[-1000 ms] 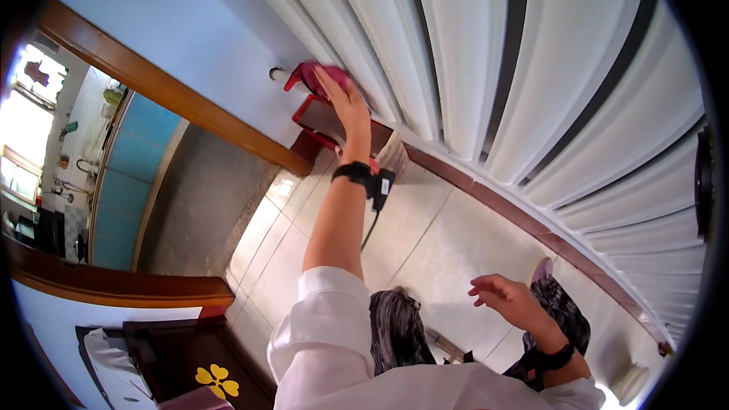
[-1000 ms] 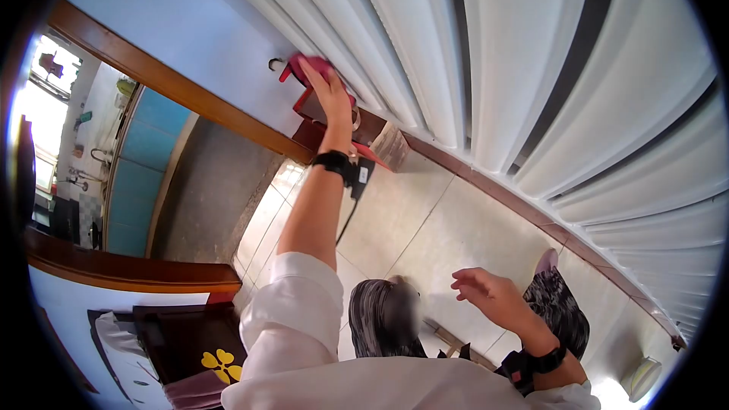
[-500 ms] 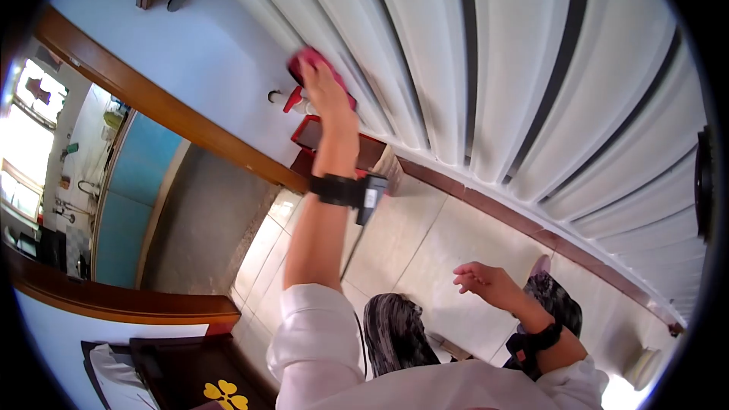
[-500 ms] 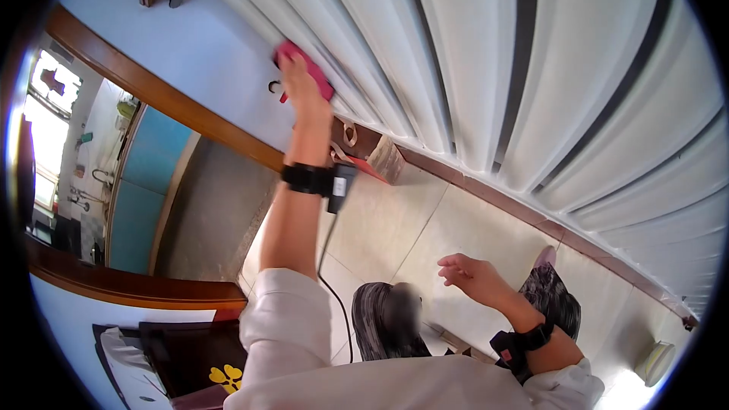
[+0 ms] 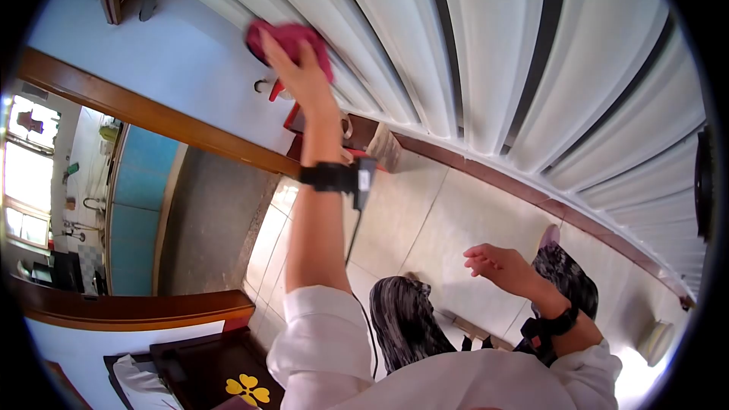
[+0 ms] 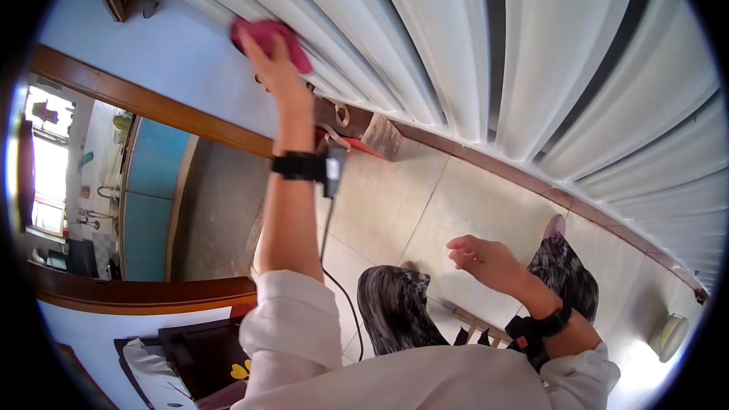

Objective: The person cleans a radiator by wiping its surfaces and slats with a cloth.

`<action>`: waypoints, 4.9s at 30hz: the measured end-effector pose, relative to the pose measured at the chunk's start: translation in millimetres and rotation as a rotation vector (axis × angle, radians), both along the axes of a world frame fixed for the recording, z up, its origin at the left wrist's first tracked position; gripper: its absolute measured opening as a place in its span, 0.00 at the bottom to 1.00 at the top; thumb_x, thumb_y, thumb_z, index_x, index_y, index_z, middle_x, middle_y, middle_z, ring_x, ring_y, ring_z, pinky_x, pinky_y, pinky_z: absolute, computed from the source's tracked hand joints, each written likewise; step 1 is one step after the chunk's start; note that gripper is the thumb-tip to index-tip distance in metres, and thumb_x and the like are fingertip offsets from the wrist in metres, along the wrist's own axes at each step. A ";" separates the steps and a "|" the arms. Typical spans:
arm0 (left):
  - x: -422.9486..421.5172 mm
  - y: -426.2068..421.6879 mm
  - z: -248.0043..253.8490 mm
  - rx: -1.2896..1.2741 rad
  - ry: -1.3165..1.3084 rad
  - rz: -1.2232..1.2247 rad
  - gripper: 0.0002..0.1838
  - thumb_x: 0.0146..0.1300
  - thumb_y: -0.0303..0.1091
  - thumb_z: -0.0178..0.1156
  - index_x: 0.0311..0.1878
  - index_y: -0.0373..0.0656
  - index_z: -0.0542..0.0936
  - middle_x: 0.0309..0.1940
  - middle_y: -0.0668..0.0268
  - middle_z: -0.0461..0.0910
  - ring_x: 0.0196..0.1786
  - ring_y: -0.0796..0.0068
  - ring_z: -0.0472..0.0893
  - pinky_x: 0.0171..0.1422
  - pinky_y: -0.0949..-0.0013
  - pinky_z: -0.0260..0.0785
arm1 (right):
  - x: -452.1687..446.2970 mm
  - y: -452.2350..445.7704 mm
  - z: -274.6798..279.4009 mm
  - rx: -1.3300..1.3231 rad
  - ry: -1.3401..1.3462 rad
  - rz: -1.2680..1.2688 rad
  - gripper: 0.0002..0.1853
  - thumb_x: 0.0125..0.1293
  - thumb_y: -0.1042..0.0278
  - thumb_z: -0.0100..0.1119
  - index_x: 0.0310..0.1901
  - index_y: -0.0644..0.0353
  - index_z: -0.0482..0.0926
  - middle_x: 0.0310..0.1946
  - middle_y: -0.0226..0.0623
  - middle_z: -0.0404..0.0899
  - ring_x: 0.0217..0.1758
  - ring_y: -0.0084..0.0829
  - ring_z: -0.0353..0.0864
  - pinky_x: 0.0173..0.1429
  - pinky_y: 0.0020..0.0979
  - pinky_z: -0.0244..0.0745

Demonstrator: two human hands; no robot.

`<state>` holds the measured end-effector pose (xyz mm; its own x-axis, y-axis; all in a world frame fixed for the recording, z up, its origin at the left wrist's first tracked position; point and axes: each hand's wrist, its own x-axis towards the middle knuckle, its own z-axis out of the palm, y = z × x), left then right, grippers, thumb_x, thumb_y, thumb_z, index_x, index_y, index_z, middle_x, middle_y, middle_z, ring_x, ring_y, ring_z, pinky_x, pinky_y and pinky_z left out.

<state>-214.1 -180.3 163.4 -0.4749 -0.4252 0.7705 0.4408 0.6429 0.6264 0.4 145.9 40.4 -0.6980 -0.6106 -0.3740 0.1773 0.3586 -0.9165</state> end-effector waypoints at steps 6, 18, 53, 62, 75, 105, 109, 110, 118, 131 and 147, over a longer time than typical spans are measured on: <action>14.0 10.7 -157.4 0.038 -0.323 0.124 0.34 0.62 0.31 0.54 0.69 0.36 0.53 0.68 0.49 0.54 0.71 0.54 0.54 0.72 0.63 0.46 | 1.9 -8.4 1.4 -0.038 0.034 0.033 0.14 0.65 0.64 0.54 0.50 0.59 0.75 0.36 0.36 0.82 0.38 0.27 0.83 0.44 0.28 0.75; 19.0 21.3 -49.7 -0.076 -0.250 0.256 0.31 0.63 0.39 0.56 0.67 0.40 0.59 0.64 0.49 0.62 0.66 0.52 0.61 0.68 0.61 0.54 | 4.9 -5.9 -16.1 -0.004 0.137 0.093 0.15 0.66 0.60 0.50 0.49 0.59 0.74 0.34 0.38 0.82 0.39 0.30 0.83 0.45 0.29 0.75; 26.4 30.4 -182.5 0.134 -0.615 0.255 0.33 0.61 0.31 0.54 0.70 0.47 0.55 0.61 0.49 0.67 0.60 0.52 0.70 0.61 0.64 0.62 | 26.1 -12.2 -6.1 0.080 0.210 0.301 0.14 0.64 0.58 0.51 0.49 0.52 0.76 0.39 0.35 0.81 0.39 0.35 0.81 0.44 0.33 0.75; 48.5 -6.9 -212.4 -0.345 -0.658 0.220 0.19 0.61 0.36 0.55 0.57 0.50 0.73 0.33 0.59 0.80 0.35 0.61 0.77 0.44 0.65 0.67 | 34.4 -39.7 -14.3 0.048 0.224 0.377 0.15 0.63 0.59 0.51 0.49 0.52 0.76 0.39 0.36 0.81 0.42 0.37 0.80 0.47 0.35 0.74; -19.3 -79.1 -169.7 -0.032 -0.735 0.316 0.23 0.63 0.33 0.50 0.61 0.41 0.66 0.47 0.45 0.76 0.49 0.43 0.76 0.52 0.53 0.67 | 29.7 -43.1 -11.6 0.058 0.181 0.273 0.14 0.63 0.57 0.51 0.47 0.50 0.77 0.37 0.33 0.81 0.40 0.33 0.81 0.45 0.32 0.75; 44.7 16.7 -158.0 -0.153 -0.864 0.207 0.32 0.49 0.23 0.53 0.62 0.48 0.63 0.55 0.51 0.72 0.58 0.49 0.71 0.60 0.58 0.63 | 40.3 -46.3 -16.6 0.109 0.295 0.356 0.13 0.62 0.59 0.50 0.45 0.53 0.77 0.37 0.34 0.81 0.41 0.37 0.80 0.44 0.35 0.75; 62.2 65.5 -170.5 -0.193 -0.730 0.074 0.33 0.49 0.20 0.51 0.64 0.45 0.61 0.63 0.57 0.64 0.64 0.53 0.65 0.63 0.59 0.61 | 42.2 -48.3 -23.9 0.089 0.317 0.365 0.13 0.62 0.59 0.51 0.45 0.52 0.77 0.38 0.35 0.81 0.41 0.37 0.80 0.44 0.36 0.75; 62.0 69.3 -171.8 -0.196 -0.755 0.111 0.34 0.49 0.21 0.52 0.64 0.45 0.61 0.66 0.59 0.60 0.65 0.55 0.63 0.63 0.60 0.61 | 42.3 -47.9 -23.9 0.100 0.312 0.378 0.13 0.62 0.58 0.51 0.45 0.52 0.77 0.38 0.35 0.81 0.41 0.37 0.81 0.45 0.36 0.75; 89.9 62.0 -158.3 -0.415 -0.805 0.008 0.30 0.50 0.25 0.57 0.59 0.51 0.66 0.63 0.63 0.66 0.55 0.54 0.74 0.53 0.57 0.68 | 32.1 -51.5 -25.9 0.123 0.371 0.349 0.14 0.62 0.57 0.51 0.46 0.52 0.77 0.37 0.37 0.81 0.40 0.40 0.81 0.44 0.38 0.75; 70.3 13.6 20.1 0.779 -0.221 -0.679 0.25 0.52 0.19 0.53 0.57 0.35 0.72 0.48 0.61 0.77 0.48 0.69 0.77 0.57 0.68 0.68 | 11.4 -42.5 -60.5 0.172 0.443 0.279 0.17 0.62 0.55 0.52 0.48 0.54 0.77 0.34 0.35 0.82 0.40 0.33 0.82 0.45 0.31 0.74; 35.5 74.1 -39.3 -0.279 -0.072 0.098 0.27 0.67 0.29 0.45 0.69 0.38 0.53 0.70 0.51 0.51 0.69 0.51 0.58 0.68 0.62 0.55 | 41.5 -51.3 -34.8 0.093 0.410 0.456 0.15 0.61 0.57 0.48 0.46 0.53 0.77 0.39 0.38 0.81 0.42 0.39 0.80 0.46 0.38 0.74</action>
